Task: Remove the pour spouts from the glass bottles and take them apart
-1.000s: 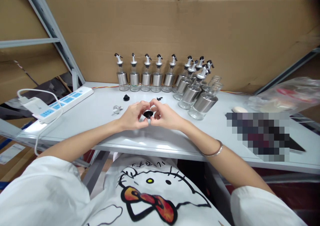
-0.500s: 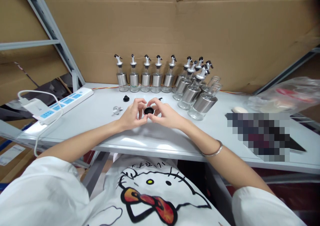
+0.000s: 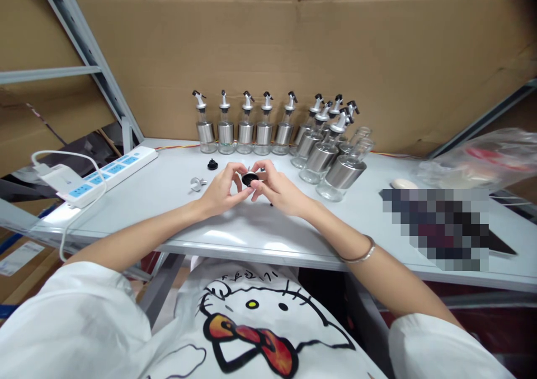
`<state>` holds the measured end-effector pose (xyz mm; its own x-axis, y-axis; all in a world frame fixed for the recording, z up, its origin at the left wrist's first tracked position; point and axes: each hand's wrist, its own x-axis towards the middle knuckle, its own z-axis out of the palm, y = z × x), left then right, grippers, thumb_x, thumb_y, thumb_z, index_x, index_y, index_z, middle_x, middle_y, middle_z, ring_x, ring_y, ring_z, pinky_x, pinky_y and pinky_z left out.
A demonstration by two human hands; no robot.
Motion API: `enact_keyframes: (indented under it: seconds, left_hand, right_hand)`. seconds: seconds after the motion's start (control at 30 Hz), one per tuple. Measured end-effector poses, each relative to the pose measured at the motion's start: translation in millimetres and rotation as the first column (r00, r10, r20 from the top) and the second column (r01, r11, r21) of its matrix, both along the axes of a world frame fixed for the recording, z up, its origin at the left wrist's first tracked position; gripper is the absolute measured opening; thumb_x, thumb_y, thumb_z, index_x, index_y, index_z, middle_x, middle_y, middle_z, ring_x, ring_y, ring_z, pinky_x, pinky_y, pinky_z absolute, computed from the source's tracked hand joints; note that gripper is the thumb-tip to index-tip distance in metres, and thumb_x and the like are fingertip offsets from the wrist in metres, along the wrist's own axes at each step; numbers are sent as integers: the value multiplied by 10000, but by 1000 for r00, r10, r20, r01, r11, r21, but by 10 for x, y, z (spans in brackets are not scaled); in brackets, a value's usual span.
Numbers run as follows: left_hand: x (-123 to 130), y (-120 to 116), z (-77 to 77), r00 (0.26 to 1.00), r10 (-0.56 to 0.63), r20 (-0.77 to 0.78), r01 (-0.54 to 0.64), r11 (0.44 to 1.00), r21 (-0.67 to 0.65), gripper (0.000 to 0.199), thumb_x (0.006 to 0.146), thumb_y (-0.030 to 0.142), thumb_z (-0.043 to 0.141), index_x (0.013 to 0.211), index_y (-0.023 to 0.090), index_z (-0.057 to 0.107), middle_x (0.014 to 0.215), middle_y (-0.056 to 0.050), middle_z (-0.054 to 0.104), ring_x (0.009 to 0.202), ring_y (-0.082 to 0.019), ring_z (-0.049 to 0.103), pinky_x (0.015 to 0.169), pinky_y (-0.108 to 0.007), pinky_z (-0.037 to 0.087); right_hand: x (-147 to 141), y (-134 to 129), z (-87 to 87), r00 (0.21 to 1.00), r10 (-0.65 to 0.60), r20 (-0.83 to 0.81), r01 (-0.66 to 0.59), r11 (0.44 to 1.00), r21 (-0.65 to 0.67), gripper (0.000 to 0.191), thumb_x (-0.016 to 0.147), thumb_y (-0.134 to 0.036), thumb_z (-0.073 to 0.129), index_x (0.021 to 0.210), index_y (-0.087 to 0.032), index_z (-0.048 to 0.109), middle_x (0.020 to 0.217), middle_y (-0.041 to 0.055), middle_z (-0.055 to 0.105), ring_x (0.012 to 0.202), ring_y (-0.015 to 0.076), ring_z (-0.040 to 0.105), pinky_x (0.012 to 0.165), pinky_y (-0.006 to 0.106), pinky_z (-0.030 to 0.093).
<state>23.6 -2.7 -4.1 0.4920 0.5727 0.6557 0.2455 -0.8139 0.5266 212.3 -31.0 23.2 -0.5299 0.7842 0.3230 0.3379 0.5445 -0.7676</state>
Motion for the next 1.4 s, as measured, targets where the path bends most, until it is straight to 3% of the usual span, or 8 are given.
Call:
enact_keyframes:
  seconds: [0.4, 0.67, 0.97, 1.17, 1.4]
  left_hand:
    - [-2, 22, -18, 1000, 13, -21, -14, 999, -44, 328, 855, 425, 580, 1039, 207, 418, 902, -11, 573, 642, -107, 585, 665, -272, 476]
    - [0, 57, -23, 1000, -14, -28, 16, 996, 88, 293, 874, 372, 579, 1074, 202, 449, 984, -40, 559, 709, -119, 578, 727, -288, 487]
    - [2, 42, -8, 998, -23, -65, 35, 982, 185, 248, 832, 227, 580, 1039, 206, 446, 958, -37, 518, 802, -148, 537, 747, -295, 484]
    - [-1, 57, -23, 994, -28, -101, 50, 973, 224, 306, 771, 125, 541, 1039, 211, 421, 976, -39, 481, 847, -155, 509, 747, -292, 472]
    - [-5, 50, -16, 988, -27, -152, 58, 977, 204, 298, 764, 118, 521, 1027, 209, 414, 970, -34, 453, 856, -156, 500, 744, -289, 472]
  right_hand:
    - [-2, 1, 2, 1000, 1, -10, -2, 1000, -8, 204, 918, -384, 397, 996, -231, 288, 841, 22, 655, 648, 157, 648, 699, 363, 493]
    - [13, 22, -27, 999, 26, -23, -26, 999, -23, 227, 929, -432, 385, 961, -236, 274, 890, 22, 648, 663, 147, 656, 729, 363, 492]
    - [28, 19, 26, 999, -4, 32, 4, 1000, -19, 152, 906, -348, 412, 928, -226, 323, 874, 28, 645, 715, 170, 666, 687, 332, 478]
    - [27, -1, 68, 992, -81, 97, 72, 993, 94, 176, 909, -382, 424, 867, -210, 424, 804, 4, 619, 692, 157, 664, 648, 272, 438]
    - [31, 20, 33, 980, -158, 119, 134, 973, 186, 138, 892, -331, 454, 873, -200, 491, 769, 12, 656, 645, 137, 639, 651, 263, 453]
